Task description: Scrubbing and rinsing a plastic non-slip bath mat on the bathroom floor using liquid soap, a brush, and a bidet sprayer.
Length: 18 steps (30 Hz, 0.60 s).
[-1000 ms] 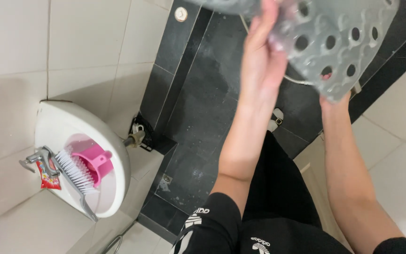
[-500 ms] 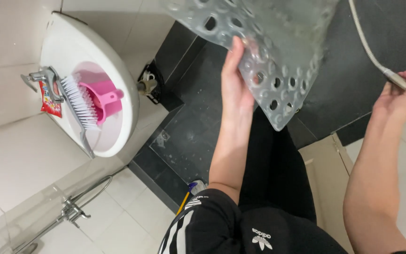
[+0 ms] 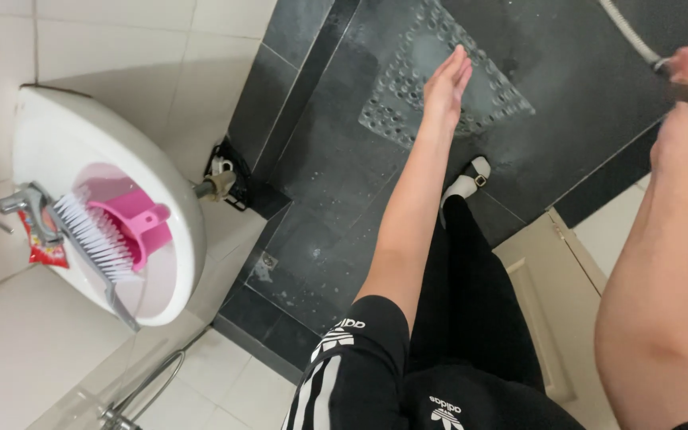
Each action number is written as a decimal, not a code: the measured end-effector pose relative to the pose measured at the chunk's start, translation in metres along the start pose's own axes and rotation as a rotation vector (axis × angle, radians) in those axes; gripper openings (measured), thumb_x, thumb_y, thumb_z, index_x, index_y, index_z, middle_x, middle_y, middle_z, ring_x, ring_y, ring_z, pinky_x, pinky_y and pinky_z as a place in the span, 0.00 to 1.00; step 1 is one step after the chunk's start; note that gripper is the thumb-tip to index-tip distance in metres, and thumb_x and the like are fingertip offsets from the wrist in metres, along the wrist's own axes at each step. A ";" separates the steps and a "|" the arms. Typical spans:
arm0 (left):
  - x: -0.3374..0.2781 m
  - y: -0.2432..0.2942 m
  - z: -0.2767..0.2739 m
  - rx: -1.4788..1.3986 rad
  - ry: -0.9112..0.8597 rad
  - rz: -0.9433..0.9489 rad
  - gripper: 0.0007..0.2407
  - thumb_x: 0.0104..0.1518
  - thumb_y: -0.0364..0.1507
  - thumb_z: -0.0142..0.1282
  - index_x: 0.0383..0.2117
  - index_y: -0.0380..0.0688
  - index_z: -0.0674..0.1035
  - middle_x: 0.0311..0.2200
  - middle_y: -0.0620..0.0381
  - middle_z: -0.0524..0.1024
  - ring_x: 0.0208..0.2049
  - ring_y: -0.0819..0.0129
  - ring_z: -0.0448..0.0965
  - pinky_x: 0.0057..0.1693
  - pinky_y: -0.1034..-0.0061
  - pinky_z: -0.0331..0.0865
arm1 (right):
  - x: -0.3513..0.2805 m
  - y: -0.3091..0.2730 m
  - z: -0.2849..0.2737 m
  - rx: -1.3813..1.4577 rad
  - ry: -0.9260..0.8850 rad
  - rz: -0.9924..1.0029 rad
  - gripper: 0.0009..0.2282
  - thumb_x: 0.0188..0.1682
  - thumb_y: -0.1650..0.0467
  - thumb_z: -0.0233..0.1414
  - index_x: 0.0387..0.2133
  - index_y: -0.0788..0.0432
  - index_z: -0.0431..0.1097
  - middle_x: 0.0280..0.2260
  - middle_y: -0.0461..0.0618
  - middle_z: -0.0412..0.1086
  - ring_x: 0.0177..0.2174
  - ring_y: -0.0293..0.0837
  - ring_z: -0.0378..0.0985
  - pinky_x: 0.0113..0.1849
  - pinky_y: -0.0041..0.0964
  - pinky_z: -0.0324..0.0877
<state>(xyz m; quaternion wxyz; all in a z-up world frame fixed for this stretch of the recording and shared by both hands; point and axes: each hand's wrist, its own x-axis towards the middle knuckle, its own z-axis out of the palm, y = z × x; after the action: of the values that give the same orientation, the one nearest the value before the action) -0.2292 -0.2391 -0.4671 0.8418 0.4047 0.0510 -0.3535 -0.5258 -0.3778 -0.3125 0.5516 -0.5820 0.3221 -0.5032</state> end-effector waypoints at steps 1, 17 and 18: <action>0.003 -0.008 -0.005 -0.004 0.002 -0.025 0.23 0.62 0.31 0.61 0.57 0.25 0.71 0.55 0.44 0.74 0.58 0.58 0.74 0.65 0.66 0.67 | 0.005 -0.031 0.014 -0.170 -0.138 0.020 0.08 0.67 0.66 0.54 0.43 0.59 0.71 0.43 0.45 0.72 0.47 0.39 0.74 0.52 0.40 0.70; -0.028 0.051 -0.085 -0.116 -0.270 -0.214 0.22 0.72 0.34 0.38 0.66 0.28 0.65 0.68 0.41 0.61 0.69 0.52 0.62 0.72 0.60 0.56 | -0.059 0.109 0.145 -1.602 -1.334 -0.444 0.10 0.51 0.69 0.49 0.44 0.58 0.67 0.35 0.53 0.78 0.44 0.52 0.76 0.49 0.49 0.64; -0.028 0.053 -0.091 -0.121 -0.263 -0.215 0.22 0.72 0.34 0.38 0.66 0.28 0.65 0.68 0.41 0.61 0.69 0.52 0.62 0.72 0.60 0.56 | -0.063 0.112 0.149 -1.602 -1.343 -0.443 0.10 0.51 0.69 0.49 0.44 0.58 0.67 0.35 0.53 0.78 0.44 0.52 0.76 0.49 0.49 0.64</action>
<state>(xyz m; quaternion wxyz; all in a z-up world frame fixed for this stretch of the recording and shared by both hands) -0.1977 -0.1362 -0.4832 0.8214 0.2957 0.0043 -0.4876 -0.3835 -0.2919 -0.4181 -0.0309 -0.9784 0.0761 0.1896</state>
